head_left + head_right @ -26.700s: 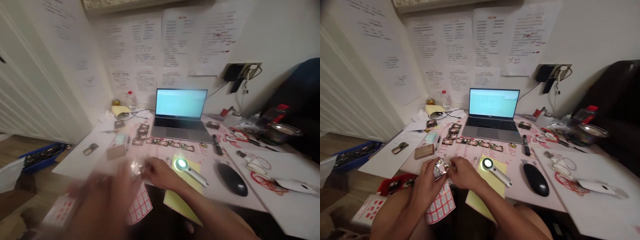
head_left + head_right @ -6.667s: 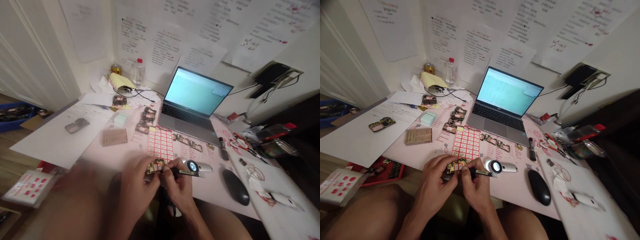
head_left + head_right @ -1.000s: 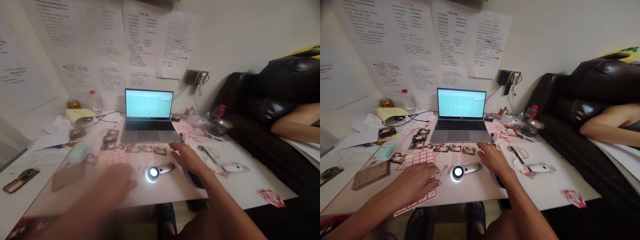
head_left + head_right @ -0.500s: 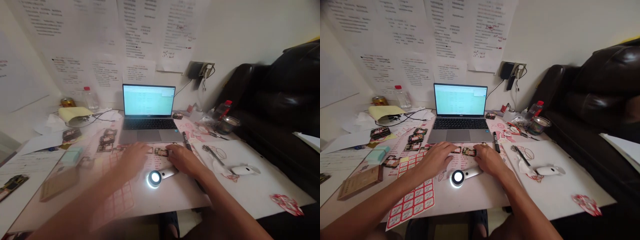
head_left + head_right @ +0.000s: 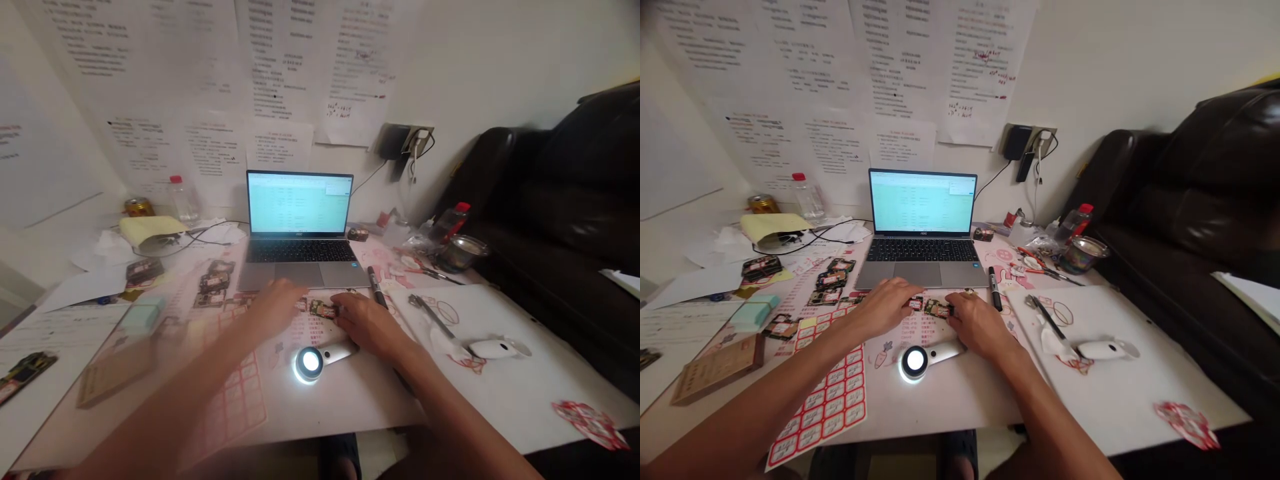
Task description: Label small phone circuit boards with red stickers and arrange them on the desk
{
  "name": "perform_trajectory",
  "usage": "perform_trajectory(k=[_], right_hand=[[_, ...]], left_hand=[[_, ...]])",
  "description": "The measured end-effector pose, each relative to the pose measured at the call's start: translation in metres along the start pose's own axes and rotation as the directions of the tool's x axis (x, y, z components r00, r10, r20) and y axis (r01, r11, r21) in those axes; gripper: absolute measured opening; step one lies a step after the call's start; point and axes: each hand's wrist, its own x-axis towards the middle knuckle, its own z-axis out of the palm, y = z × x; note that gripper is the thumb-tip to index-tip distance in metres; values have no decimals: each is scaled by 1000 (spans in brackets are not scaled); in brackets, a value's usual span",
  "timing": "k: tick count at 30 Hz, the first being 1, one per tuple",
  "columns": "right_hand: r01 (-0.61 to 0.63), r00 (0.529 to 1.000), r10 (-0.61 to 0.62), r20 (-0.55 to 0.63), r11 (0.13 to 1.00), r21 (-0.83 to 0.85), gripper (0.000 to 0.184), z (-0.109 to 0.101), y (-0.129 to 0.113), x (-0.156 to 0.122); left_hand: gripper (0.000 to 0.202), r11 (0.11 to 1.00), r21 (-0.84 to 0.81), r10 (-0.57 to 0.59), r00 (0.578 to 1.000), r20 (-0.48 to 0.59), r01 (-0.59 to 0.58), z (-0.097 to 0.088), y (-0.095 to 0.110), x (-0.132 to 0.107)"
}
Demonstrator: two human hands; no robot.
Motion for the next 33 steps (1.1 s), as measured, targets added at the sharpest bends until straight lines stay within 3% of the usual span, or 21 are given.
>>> perform_trajectory(k=[7,11,13,16,19,22,26,29,33], right_hand=[[-27,999,26,-20,998,-51,35,-3,-9,-3],[-60,994,54,-93,997,-57,34,-13,-12,-10],[-61,989,54,-137,997,-42,32,-19,-15,-17],[20,986,-20,-167,1000,2,33,-23,-31,-35],[196,974,-188,-130,979,52,38,-16,-63,-55],[424,904,-423,-67,906,-3,32,-4,-100,-71],[592,802,-598,-9,796,-129,20,14,-127,-78],[589,802,-597,-9,795,-147,25,22,-124,-75],[556,821,-570,-45,814,-166,31,21,-112,-74]], left_hand=[[45,1000,-7,3,1000,-19,-3,-1,2,2],[39,1000,6,21,996,-86,-20,-11,7,-10],[36,1000,-1,-7,992,-124,7,-19,7,-27],[39,993,-32,-114,984,-133,111,-31,1,-74],[43,985,-80,-164,978,-128,154,-35,-5,-134],[33,969,-163,-199,976,-88,183,-32,0,-179],[31,949,-198,-247,969,22,246,-25,15,-195],[28,954,-152,-250,965,78,259,-23,19,-195],[24,964,-129,-227,973,45,232,-22,12,-203]])
